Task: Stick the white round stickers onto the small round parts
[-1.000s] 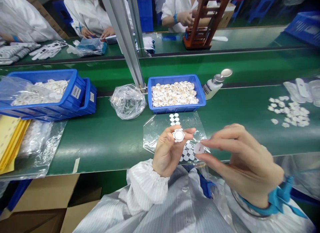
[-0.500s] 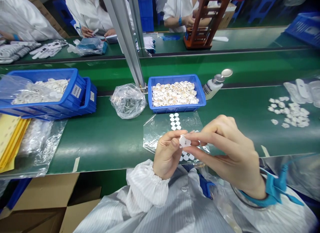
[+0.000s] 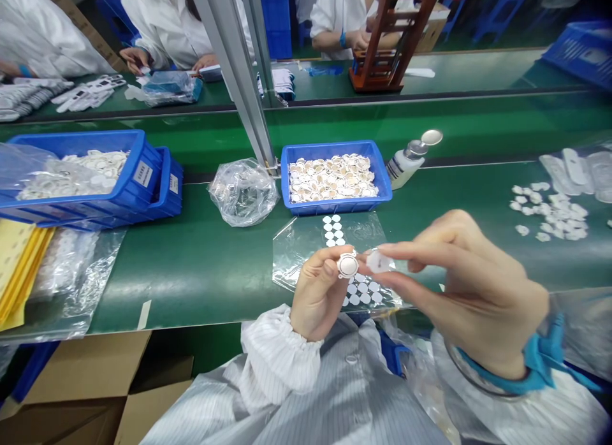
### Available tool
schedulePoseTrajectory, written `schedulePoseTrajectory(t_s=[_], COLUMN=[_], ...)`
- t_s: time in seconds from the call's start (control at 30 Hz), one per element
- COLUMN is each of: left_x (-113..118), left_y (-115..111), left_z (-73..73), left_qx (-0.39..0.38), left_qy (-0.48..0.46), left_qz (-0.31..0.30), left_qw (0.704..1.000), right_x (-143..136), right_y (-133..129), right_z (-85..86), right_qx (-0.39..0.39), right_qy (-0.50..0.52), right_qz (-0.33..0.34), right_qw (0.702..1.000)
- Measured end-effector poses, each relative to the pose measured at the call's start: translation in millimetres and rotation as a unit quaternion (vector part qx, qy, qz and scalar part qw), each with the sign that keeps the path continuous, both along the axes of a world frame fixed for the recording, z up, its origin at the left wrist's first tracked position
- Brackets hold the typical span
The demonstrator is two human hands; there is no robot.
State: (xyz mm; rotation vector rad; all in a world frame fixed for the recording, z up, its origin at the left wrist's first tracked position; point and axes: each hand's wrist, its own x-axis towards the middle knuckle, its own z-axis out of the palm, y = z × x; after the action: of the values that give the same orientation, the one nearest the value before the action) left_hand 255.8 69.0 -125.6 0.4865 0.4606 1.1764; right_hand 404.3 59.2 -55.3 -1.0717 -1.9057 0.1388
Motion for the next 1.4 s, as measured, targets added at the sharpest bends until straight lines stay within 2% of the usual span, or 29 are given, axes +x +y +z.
schedulePoseTrajectory(t_s=[0.13,0.37,0.6,0.73,0.87,1.4], left_x=[-0.2,-3.3,-3.4,-3.4,-3.3,-2.5], left_y=[-0.3,-0.8,-1.8,-4.4,-5.3,-4.4], left_z=[0.4,0.8,9.4,9.1,6.8,10.3], left_qx=[0.017,0.043,0.047,0.031,0.027,0.028], left_qy=[-0.018,-0.026,0.014,0.047,0.064,0.053], left_qz=[-0.006,-0.003,-0.009,0.001,0.021,0.003], left_qw=[1.000,0.999,0.999,0.998,0.997,0.998], right_x=[8.6,10.5,1.6,-3.2,-5.5,-6.3], right_y=[-3.0,-9.8,-10.4,-5.5,-3.7,-2.4], right_z=[-0.7,-5.8,-2.1,0.1,-0.1,-1.4], right_qx=[0.028,0.057,0.056,0.041,0.034,0.034], right_qy=[0.045,-0.006,-0.073,-0.100,-0.096,-0.088], right_qz=[-0.019,-0.021,-0.012,0.012,0.022,0.025], right_qw=[0.998,0.998,0.996,0.994,0.995,0.995])
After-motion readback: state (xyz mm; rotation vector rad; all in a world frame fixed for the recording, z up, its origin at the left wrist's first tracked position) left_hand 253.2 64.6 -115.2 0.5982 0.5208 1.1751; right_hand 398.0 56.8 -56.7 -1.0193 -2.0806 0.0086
